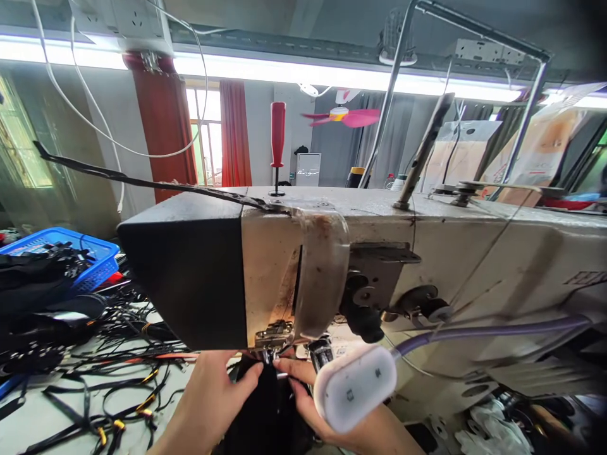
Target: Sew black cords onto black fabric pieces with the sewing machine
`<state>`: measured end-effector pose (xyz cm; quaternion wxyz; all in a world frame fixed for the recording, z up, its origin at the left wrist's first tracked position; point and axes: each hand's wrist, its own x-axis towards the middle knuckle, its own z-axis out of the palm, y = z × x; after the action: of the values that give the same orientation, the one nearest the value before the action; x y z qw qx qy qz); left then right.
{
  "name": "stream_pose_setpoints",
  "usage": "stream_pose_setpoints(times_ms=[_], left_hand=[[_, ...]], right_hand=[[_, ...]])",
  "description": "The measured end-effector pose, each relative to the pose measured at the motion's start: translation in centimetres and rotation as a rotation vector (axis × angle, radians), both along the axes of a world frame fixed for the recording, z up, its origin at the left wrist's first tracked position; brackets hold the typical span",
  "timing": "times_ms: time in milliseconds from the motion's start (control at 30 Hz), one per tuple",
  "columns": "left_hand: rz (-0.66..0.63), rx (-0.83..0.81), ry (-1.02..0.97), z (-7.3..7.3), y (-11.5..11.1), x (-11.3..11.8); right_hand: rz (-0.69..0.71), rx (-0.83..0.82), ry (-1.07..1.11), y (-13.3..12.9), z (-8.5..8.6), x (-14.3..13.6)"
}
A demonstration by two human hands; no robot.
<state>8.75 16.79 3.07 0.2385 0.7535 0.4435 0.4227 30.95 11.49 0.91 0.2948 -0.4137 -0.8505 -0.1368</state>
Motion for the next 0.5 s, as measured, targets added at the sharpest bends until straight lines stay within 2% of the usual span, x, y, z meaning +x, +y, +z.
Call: stream_pose_setpoints(times_ms=[67, 100, 133, 200, 267, 500], left_hand=[[0.116, 0.546, -0.019, -1.0, -0.8, -0.3], [0.106, 0.757, -0.008, -1.4, -1.1, -0.4], [0.059, 0.888, 0.035, -1.8, -1.5, -0.5], [-0.061, 0.944, 0.188, -2.2, -2.0, -0.7], [-0.106, 0.884, 0.302, -2.3, -2.2, -0.8], [-0.099, 0.927, 0.279, -2.2, -1.8, -1.1]], right_hand=[[0.01, 0.002, 0.02, 0.1, -0.3, 0.0], [0.022, 0.001, 0.024, 0.2, -0.4, 0.0], [0.037, 0.001, 0.028, 0.2, -0.5, 0.0], [0.05, -0.025, 0.057, 0.3, -0.6, 0.1], [0.032, -0.071, 0.096, 0.3, -0.6, 0.1], [-0.013, -0.146, 0.12, 0.8, -1.9, 0.4]])
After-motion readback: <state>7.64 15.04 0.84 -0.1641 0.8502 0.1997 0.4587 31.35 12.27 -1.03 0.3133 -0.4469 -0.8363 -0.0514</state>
